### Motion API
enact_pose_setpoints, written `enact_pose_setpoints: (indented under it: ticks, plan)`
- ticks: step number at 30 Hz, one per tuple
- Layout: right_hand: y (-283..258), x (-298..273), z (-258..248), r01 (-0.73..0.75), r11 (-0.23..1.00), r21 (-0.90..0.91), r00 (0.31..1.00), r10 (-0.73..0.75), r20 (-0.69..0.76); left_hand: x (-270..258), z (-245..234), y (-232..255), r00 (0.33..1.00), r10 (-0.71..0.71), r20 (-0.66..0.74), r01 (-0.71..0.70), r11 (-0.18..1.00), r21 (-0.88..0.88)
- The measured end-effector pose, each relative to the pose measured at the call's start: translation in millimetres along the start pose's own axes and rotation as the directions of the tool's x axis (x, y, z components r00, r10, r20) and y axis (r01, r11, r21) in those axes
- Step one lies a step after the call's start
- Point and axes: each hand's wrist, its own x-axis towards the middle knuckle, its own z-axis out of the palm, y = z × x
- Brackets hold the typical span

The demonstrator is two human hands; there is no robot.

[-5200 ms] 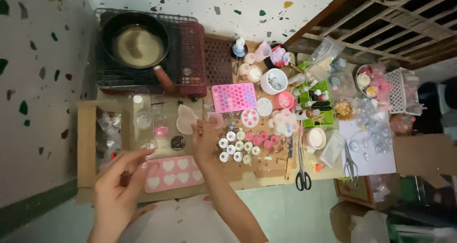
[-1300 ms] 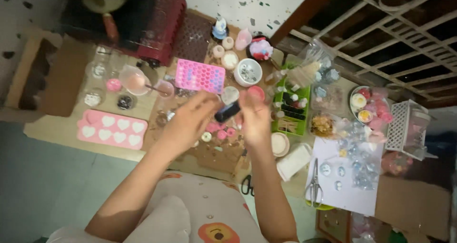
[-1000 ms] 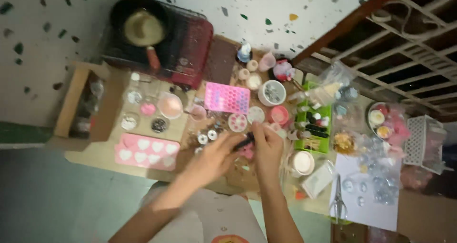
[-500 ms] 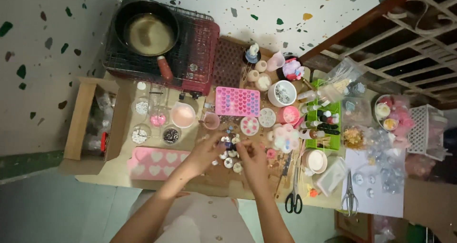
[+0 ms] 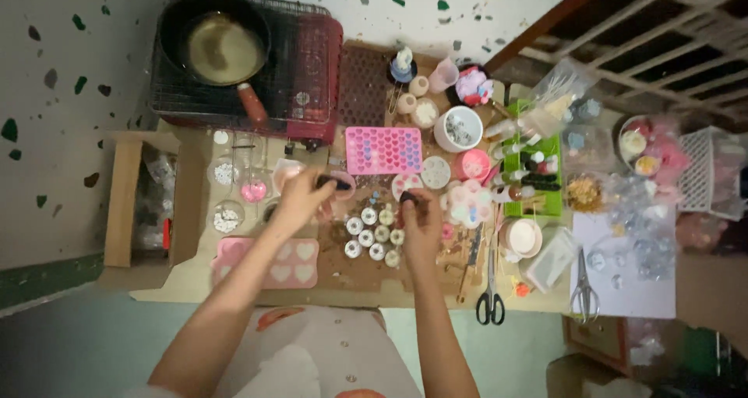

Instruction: Preparing candle wicks in containers and pouring melted wax into silicone molds

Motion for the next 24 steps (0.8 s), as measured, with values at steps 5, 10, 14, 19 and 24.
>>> enact_pose_setpoints:
  ticks: [5,10,14,19,24]
  plan:
    - [20,-12,-14,-0.016,0.998,0.054,0.999,0.018,-0.030,57,5,-26,0.994,0.037,0.102,-0.098,0.718,0.689]
    - [23,-26,-24,-0.047,0.999,0.028,0.996,0.049,-0.080,51,17,0,0.970,0.019,0.244,-0.218,0.518,0.827]
    - [35,-31,-31,-0.099,0.993,0.063,0.988,0.106,-0.113,51,18,4,0.958,0.092,0.273,-0.279,0.526,0.803]
    - [32,-33,-31,-0.109,0.992,0.063,0.986,0.116,-0.118,48,18,16,0.947,0.108,0.301,-0.316,0.461,0.829]
    - [41,-32,-35,-0.083,0.994,0.067,0.989,0.090,-0.117,57,22,0,0.956,0.066,0.286,-0.272,0.563,0.780]
